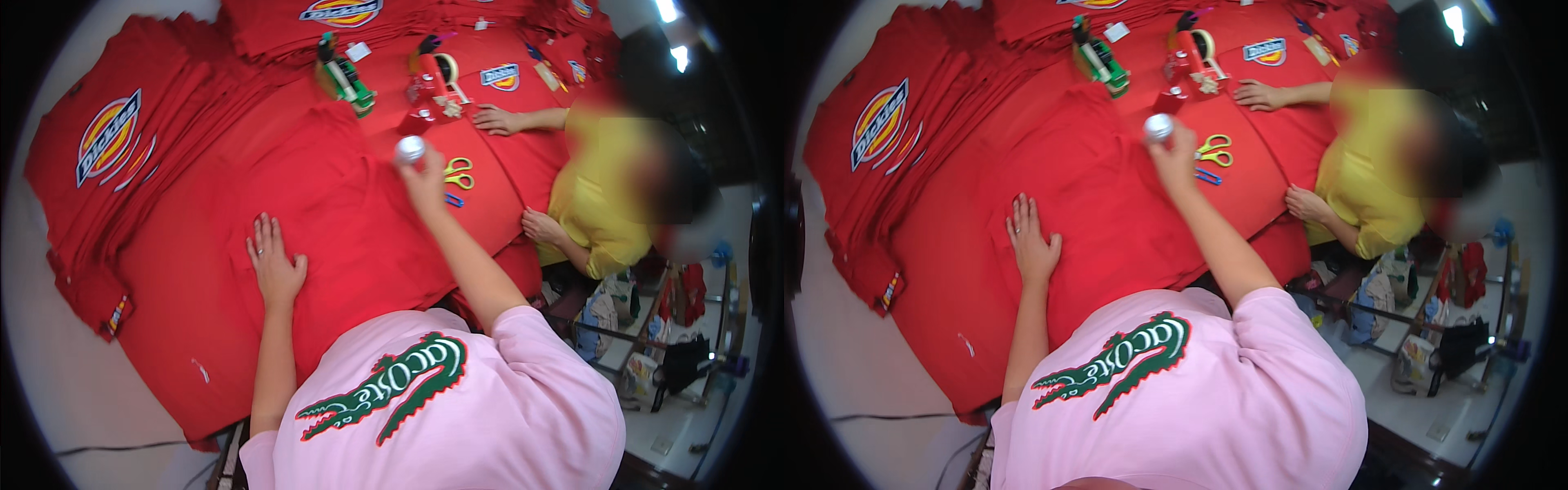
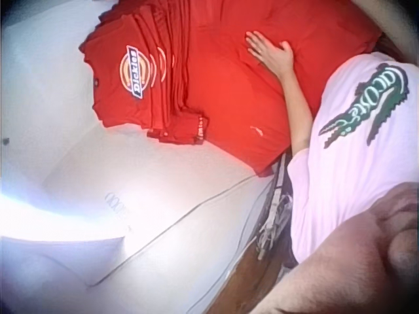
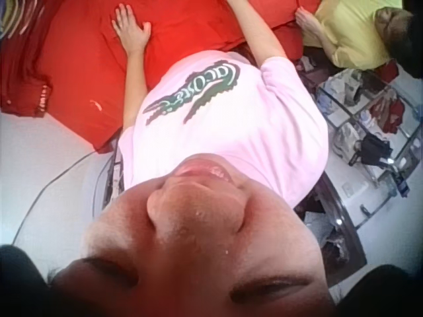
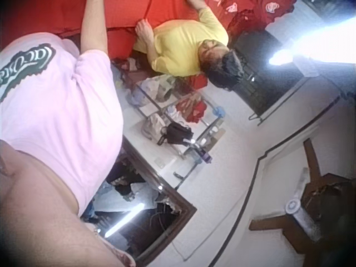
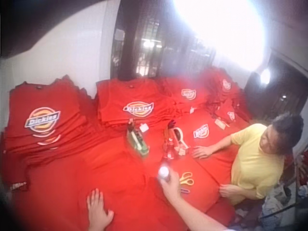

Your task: The person sorts and cleans red garments on a table. The person lays out the garments, uses a brush and white powder to clean spots, and uses small snips to trim threads.

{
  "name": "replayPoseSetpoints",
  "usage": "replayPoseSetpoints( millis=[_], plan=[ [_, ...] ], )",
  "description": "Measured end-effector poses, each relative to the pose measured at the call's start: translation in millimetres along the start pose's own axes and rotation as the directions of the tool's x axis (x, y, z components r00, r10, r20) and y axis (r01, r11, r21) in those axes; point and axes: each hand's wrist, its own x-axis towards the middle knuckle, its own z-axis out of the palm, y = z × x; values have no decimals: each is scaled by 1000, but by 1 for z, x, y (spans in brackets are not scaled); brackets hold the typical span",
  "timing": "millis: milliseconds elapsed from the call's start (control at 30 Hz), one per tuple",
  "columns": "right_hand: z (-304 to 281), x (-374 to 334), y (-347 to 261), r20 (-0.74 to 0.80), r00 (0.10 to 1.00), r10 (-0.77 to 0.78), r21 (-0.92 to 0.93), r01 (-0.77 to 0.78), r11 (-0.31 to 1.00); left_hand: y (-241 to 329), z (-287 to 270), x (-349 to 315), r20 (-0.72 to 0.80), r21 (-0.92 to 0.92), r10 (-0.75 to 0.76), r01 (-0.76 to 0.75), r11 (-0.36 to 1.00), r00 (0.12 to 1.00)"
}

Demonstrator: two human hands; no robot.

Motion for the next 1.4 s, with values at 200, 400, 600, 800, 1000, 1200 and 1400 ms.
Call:
replayPoseSetpoints(
  millis=[200,400,600,800,1000,1200,1400],
  plan=[
    [-31,22,10,-59,998,27,-23,-28,999,-4,-1,-2,15,-14,-28,28,1000,1000],
    [-17,0,-56,547,829,-117,-86,195,977,-6,1,-2,15,-2,-36,36,999,999],
    [46,-23,-88,648,527,-550,-91,770,631,-4,1,-1,5,-1,-28,28,1000,1000],
    [63,-13,-98,600,444,-666,-109,870,482,-4,0,-2,-17,-11,-30,30,999,999],
    [54,-12,-83,564,554,-612,-133,793,595,-3,1,-2,-19,-14,-21,20,1000,1000],
    [66,-26,-85,492,545,-679,-83,806,587,-7,5,0,-14,25,-1,1,1000,1000],
    [71,-29,-92,512,466,-722,-75,861,503,-4,6,-1,-24,37,13,-12,999,1000]
  ],
)
